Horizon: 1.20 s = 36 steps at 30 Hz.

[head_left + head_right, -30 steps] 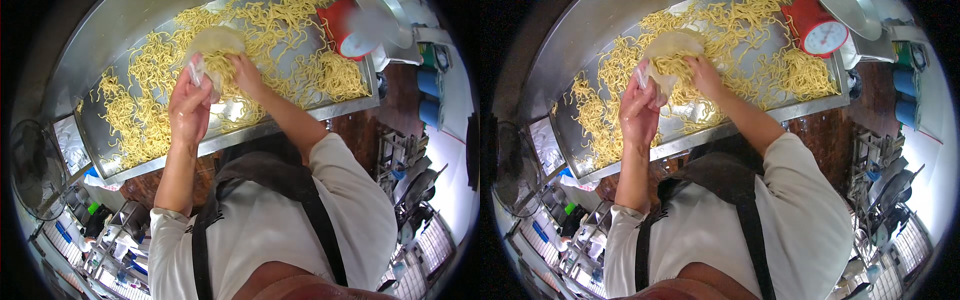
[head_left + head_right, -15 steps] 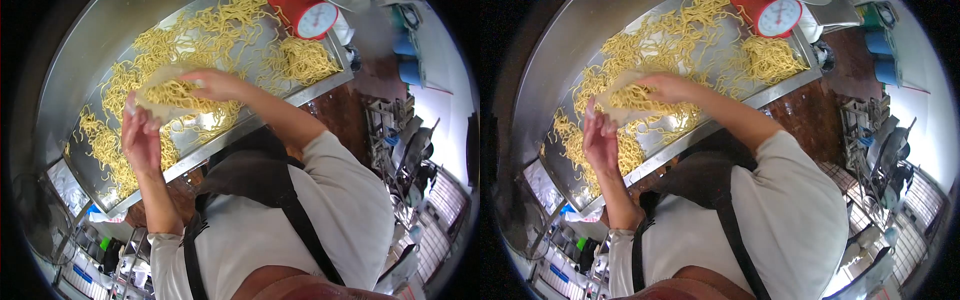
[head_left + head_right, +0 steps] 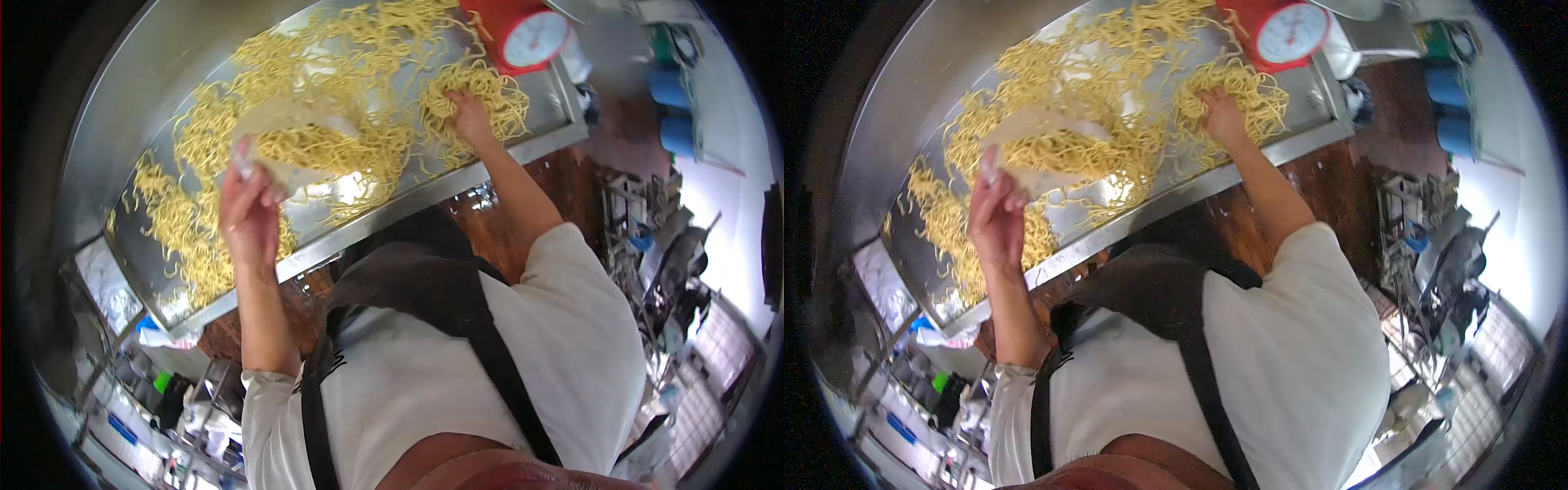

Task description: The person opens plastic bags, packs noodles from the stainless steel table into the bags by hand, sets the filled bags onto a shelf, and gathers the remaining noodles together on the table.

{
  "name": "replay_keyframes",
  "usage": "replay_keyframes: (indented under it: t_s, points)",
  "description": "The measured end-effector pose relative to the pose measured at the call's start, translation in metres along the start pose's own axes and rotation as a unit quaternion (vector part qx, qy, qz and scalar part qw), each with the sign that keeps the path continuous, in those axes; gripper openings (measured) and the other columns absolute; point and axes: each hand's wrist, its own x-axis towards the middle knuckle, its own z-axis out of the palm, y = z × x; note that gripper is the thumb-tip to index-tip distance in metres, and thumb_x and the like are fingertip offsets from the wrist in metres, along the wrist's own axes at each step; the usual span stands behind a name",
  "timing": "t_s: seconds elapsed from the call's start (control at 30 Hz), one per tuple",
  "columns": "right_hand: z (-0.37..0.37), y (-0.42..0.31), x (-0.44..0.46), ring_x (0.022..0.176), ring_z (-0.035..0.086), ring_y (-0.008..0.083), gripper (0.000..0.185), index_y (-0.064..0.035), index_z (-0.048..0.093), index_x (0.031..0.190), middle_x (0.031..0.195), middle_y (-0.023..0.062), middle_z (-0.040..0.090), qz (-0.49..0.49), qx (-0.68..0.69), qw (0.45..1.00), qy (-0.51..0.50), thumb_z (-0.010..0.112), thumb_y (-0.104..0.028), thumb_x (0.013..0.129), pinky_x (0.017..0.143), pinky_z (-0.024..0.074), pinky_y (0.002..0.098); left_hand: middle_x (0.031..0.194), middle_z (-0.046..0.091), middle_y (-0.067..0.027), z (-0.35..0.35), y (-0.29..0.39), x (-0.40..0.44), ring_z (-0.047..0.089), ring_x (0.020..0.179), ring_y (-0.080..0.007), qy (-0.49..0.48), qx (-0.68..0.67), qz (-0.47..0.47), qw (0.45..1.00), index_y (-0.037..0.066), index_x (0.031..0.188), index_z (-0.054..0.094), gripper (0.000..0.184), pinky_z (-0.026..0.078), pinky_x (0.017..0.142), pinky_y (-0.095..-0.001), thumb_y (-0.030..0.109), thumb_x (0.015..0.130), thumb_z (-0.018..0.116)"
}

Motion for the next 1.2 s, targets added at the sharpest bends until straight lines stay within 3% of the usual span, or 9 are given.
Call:
replay_keyframes:
  t_s: [0.07, 0.33, 0.47, 0.53, 0.7, 0.9, 1.03, 1.1, 1.2]
  points:
    - [0.008, -0.052, 0.006, 0.095, 0.063, 0.0313, 0.055, -0.0115, 0.060, 0.121, 0.111, 0.0160, 0.062, -0.098, 0.110, 0.989, 0.028, 0.076, -0.008, 0.068, 0.085, 0.0514, 0.0390, 0.079, 0.042, 0.0021, 0.004, 0.000, -0.001, 0.038, 0.066, -0.0080, 0.009, -0.002, -0.002, 1.000, -0.003, 0.142, 0.036, 0.062, 0.034, 0.062, -0.0233, 0.007, 0.087, 0.061]
    - [-0.013, -0.313, 0.098, 0.106, 0.062, 0.0328, 0.072, -0.0144, 0.046, 0.141, 0.120, 0.0191, 0.063, -0.135, 0.269, 0.852, -0.427, 0.073, -0.019, 0.074, 0.089, 0.0501, 0.0390, 0.083, 0.047, 0.0017, 0.037, -0.004, -0.031, 0.042, 0.072, -0.0073, -0.029, 0.006, -0.024, 0.999, -0.003, 0.142, 0.036, 0.065, 0.036, 0.064, -0.0234, 0.010, 0.084, 0.063]
    - [-0.049, -0.358, 0.067, 0.120, 0.055, 0.0351, 0.078, -0.0132, 0.030, 0.150, 0.130, 0.0266, 0.055, -0.069, 0.327, 0.899, -0.285, 0.069, -0.023, 0.084, 0.099, 0.0452, 0.0411, 0.089, 0.051, 0.0002, -0.005, 0.016, -0.023, 0.045, 0.074, -0.0087, 0.022, -0.075, 0.070, 0.994, -0.002, 0.136, 0.044, 0.057, 0.041, 0.071, -0.0249, 0.010, 0.083, 0.061]
    - [-0.013, -0.307, 0.052, 0.130, 0.046, 0.0375, 0.081, -0.0128, 0.030, 0.150, 0.138, 0.0299, 0.046, -0.296, 0.291, 0.883, -0.219, 0.072, -0.022, 0.082, 0.105, 0.0408, 0.0411, 0.086, 0.052, -0.0002, -0.027, 0.031, -0.024, 0.045, 0.073, -0.0097, 0.046, -0.095, 0.085, 0.991, -0.003, 0.131, 0.049, 0.049, 0.041, 0.070, -0.0259, 0.014, 0.086, 0.061]
    - [0.022, -0.251, -0.005, 0.122, 0.052, 0.0380, 0.079, -0.0125, 0.033, 0.148, 0.133, 0.0246, 0.052, -0.095, 0.031, 0.987, -0.125, 0.072, -0.014, 0.079, 0.102, 0.0429, 0.0422, 0.073, 0.045, 0.0007, -0.041, 0.017, -0.022, 0.042, 0.066, -0.0118, 0.080, -0.083, 0.013, 0.993, 0.001, 0.104, 0.055, 0.019, 0.037, 0.065, -0.0274, 0.019, 0.096, 0.053]
    - [-0.005, -0.305, 0.051, 0.096, 0.064, 0.0396, 0.047, -0.0048, 0.054, 0.125, 0.105, 0.0239, 0.065, -0.252, 0.148, 0.935, -0.199, 0.068, -0.014, 0.081, 0.084, 0.0513, 0.0443, 0.068, 0.039, -0.0003, 0.015, 0.027, -0.045, 0.039, 0.063, -0.0130, -0.055, -0.060, 0.007, 0.997, 0.008, 0.084, 0.046, 0.019, 0.036, 0.060, -0.0282, 0.018, 0.099, 0.052]
    - [-0.059, -0.385, 0.050, 0.096, 0.065, 0.0359, 0.041, -0.0026, 0.056, 0.122, 0.104, 0.0210, 0.067, 0.015, 0.431, 0.819, -0.379, 0.064, -0.012, 0.083, 0.083, 0.0511, 0.0421, 0.073, 0.043, -0.0007, 0.021, 0.026, -0.040, 0.041, 0.066, -0.0124, -0.067, 0.011, 0.023, 0.997, 0.006, 0.089, 0.049, 0.016, 0.035, 0.061, -0.0264, 0.018, 0.099, 0.052]
    - [-0.050, -0.388, 0.046, 0.101, 0.064, 0.0332, 0.045, -0.0032, 0.055, 0.125, 0.110, 0.0201, 0.066, -0.008, 0.449, 0.799, -0.400, 0.064, -0.010, 0.082, 0.087, 0.0496, 0.0403, 0.075, 0.044, -0.0008, 0.004, 0.023, -0.028, 0.041, 0.067, -0.0123, -0.035, 0.012, 0.038, 0.999, 0.005, 0.092, 0.050, 0.014, 0.036, 0.062, -0.0263, 0.017, 0.099, 0.052]
    - [-0.003, -0.359, 0.025, 0.110, 0.060, 0.0366, 0.067, -0.0134, 0.042, 0.144, 0.124, 0.0218, 0.060, -0.317, 0.210, 0.892, -0.243, 0.064, -0.008, 0.081, 0.095, 0.0468, 0.0432, 0.075, 0.038, 0.0005, -0.032, 0.030, -0.032, 0.038, 0.068, -0.0113, 0.042, 0.006, 0.047, 0.998, 0.006, 0.092, 0.051, 0.015, 0.033, 0.062, -0.0258, 0.020, 0.099, 0.053]
